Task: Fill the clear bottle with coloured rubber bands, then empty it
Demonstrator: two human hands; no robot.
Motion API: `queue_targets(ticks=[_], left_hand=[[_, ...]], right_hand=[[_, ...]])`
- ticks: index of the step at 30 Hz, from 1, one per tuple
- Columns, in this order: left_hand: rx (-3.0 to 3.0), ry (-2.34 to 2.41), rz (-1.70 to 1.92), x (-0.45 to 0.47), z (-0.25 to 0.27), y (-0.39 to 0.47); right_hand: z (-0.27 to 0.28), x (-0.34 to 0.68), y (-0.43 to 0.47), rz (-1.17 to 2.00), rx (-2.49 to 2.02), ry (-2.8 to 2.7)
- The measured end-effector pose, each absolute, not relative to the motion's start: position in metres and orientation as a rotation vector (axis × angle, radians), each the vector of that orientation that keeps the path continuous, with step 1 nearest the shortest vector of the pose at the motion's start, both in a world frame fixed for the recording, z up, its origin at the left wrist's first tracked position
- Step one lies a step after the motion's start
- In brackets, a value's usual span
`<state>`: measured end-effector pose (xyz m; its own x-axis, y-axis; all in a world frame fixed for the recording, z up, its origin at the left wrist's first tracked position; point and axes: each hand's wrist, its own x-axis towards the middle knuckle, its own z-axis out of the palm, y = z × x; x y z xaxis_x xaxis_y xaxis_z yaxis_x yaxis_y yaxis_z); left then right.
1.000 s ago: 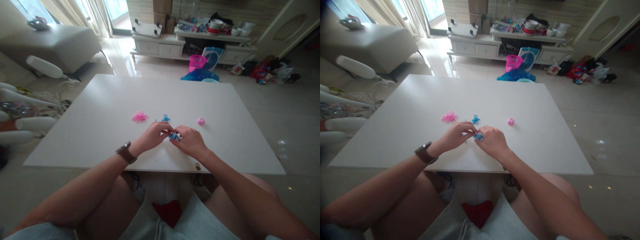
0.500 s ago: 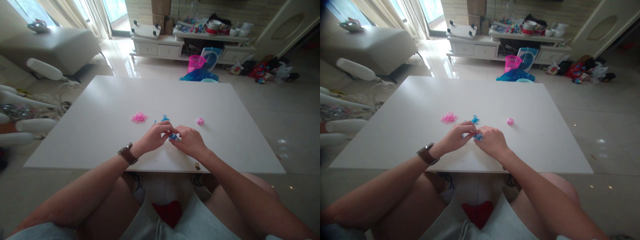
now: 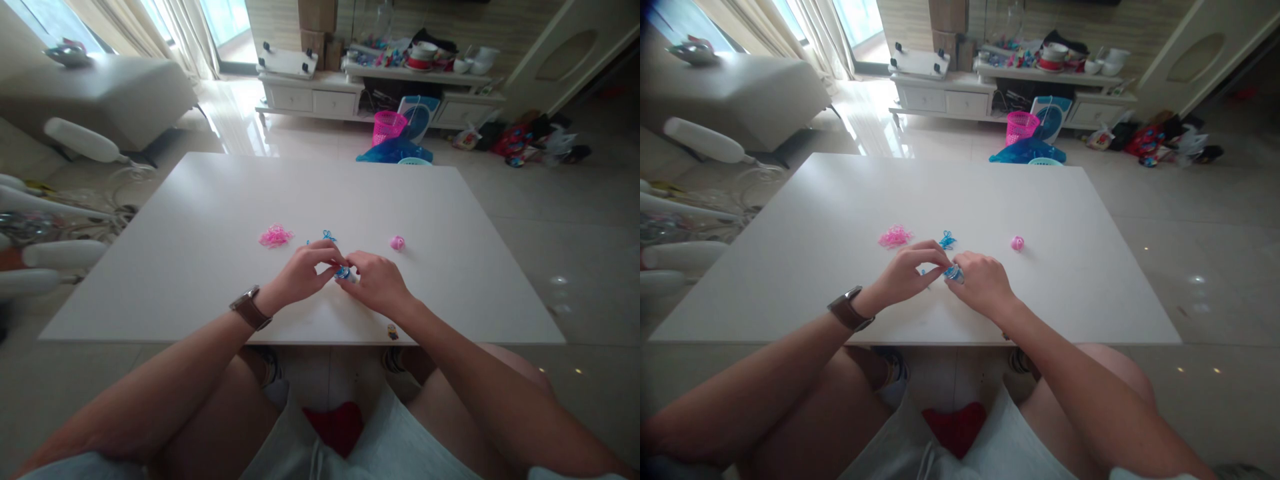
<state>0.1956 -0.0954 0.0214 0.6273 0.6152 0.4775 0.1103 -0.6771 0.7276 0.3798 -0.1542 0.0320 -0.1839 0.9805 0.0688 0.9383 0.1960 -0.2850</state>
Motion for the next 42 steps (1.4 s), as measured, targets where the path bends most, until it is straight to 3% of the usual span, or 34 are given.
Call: queue_targets(ticks=[5,14,24,42], left_hand=[[2.259,0.660,0.944,0.188,0.024,-0.090],[2.592,0.621,0.510,0.181,0.030,-0.091],[2.669,0.753,0.307,0.190,0.023,-0.108],[2.361,0.492,0.636,0.174,0.043,-0.088]], right_hand=[[0.029,0.381,-0.155,0.248,-1.809,-2.213],[0.030,0.378,-0.155,0.226,-1.723,-2.190],[0.025,0.369,-0.166,0.177,-1.665,-2.329],[0.032,0.369,-0.161,0.328,-1.675,-1.980]])
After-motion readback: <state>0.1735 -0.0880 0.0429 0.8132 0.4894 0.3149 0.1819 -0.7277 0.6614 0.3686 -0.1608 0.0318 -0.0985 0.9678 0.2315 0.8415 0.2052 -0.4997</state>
